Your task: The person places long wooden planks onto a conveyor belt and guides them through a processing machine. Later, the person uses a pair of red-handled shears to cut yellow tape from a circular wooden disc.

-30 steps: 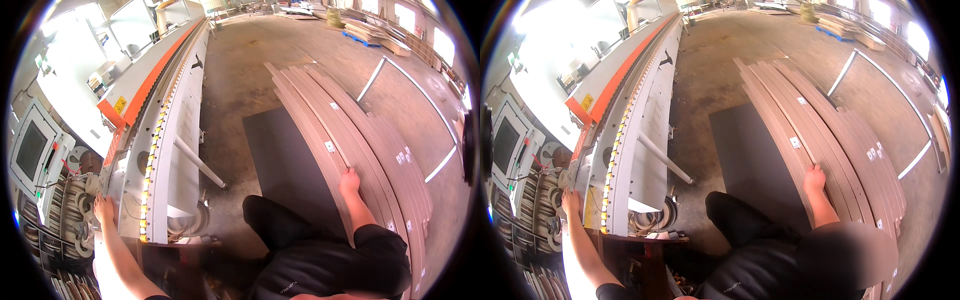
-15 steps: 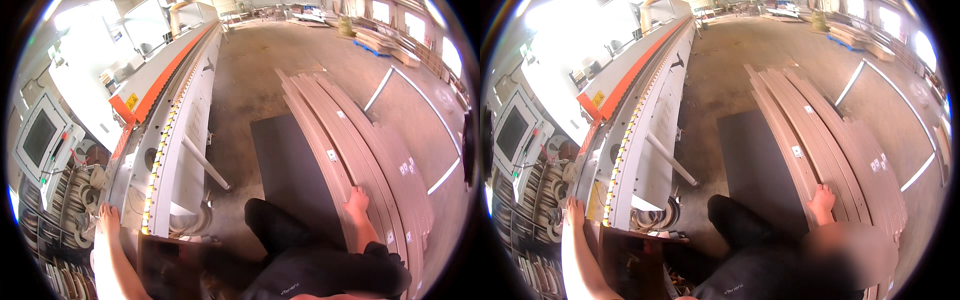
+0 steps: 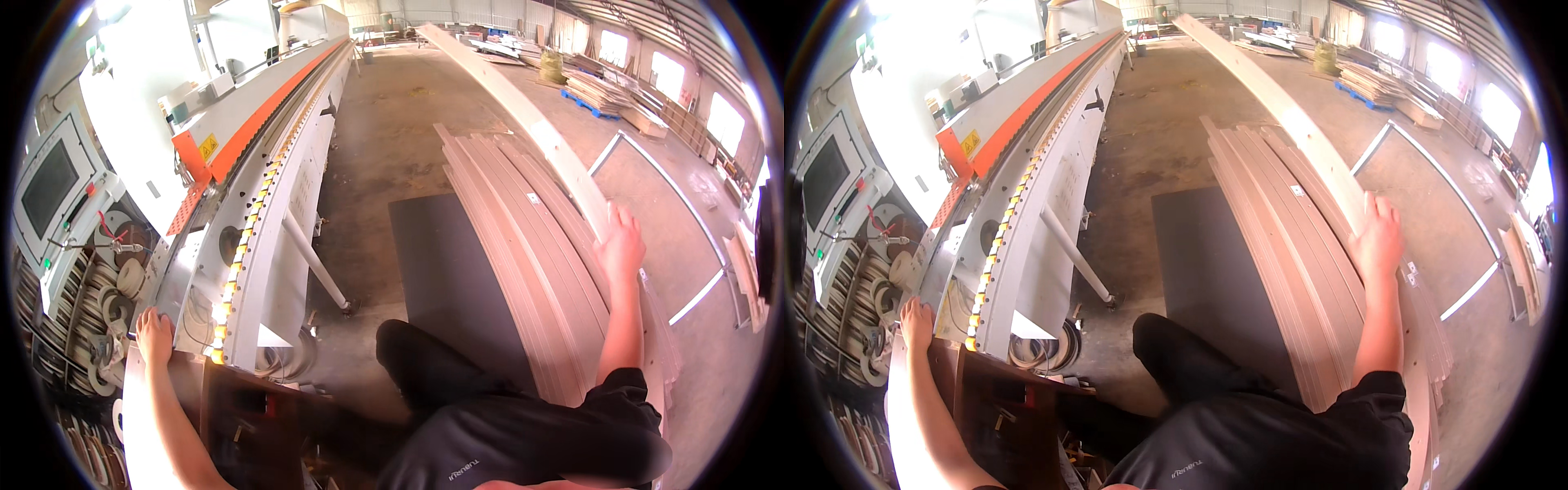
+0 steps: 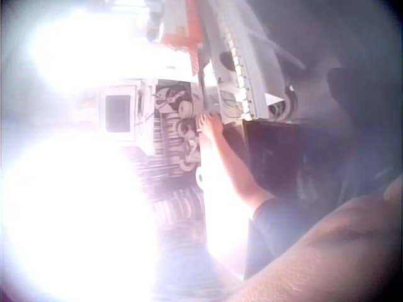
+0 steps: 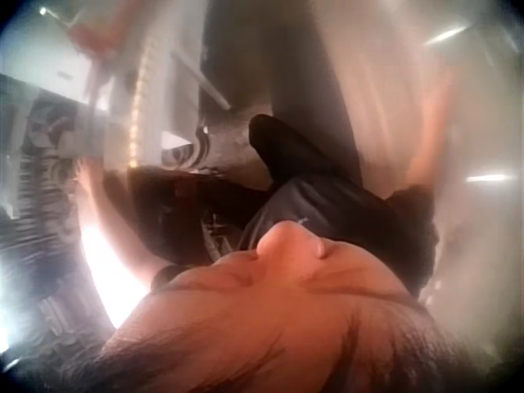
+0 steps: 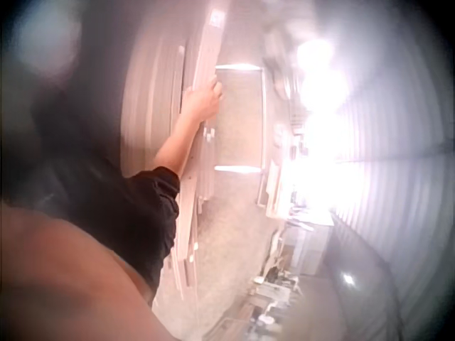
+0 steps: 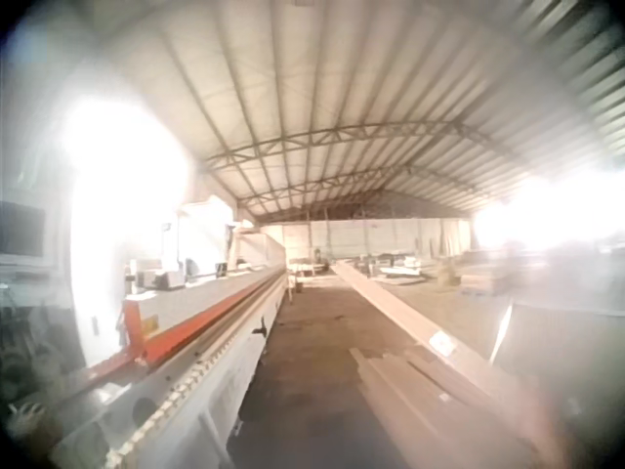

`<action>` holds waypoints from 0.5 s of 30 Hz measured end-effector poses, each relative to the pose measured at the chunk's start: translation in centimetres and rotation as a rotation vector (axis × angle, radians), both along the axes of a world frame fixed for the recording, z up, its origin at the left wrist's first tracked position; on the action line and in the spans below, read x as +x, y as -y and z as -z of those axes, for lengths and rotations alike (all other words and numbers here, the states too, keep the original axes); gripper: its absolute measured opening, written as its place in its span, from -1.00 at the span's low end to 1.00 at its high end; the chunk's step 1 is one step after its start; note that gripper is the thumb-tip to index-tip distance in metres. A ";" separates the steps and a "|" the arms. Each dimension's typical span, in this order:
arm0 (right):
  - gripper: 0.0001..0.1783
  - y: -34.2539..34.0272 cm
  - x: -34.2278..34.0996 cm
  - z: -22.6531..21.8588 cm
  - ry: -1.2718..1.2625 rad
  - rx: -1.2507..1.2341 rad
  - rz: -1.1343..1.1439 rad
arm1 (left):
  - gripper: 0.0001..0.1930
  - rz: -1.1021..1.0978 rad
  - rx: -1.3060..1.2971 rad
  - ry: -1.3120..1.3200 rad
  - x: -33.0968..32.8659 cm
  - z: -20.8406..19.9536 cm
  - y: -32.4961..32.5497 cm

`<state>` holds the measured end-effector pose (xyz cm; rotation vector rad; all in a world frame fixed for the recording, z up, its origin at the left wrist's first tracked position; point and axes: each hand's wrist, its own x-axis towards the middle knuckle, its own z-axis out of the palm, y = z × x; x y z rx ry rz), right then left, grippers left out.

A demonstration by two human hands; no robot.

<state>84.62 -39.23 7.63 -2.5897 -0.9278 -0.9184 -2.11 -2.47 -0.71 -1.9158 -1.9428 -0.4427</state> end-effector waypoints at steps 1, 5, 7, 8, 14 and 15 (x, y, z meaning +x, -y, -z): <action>-0.12 -0.4 -0.2 -1.6 0.021 0.022 0.002 | -0.54 0.007 -0.005 -0.001 0.0 -0.1 -0.1; -0.12 -1.2 -0.1 -7.1 0.350 0.216 -0.095 | -0.52 -0.009 -0.042 0.021 1.5 -0.5 0.2; -0.11 -1.9 -0.8 -10.1 0.504 0.312 -0.135 | -0.52 -0.028 -0.058 0.021 1.3 -1.0 0.6; -0.12 -2.2 -1.0 -11.5 0.568 0.354 -0.142 | -0.52 -0.038 -0.061 0.020 0.9 -1.1 0.8; -0.32 2.7 -3.3 -21.7 0.902 0.684 -0.188 | -0.55 -0.001 -0.041 0.019 1.0 -0.8 0.0; -0.38 5.5 -3.3 -23.8 1.010 0.734 -0.152 | -0.55 0.037 -0.030 0.030 2.0 -0.1 -1.1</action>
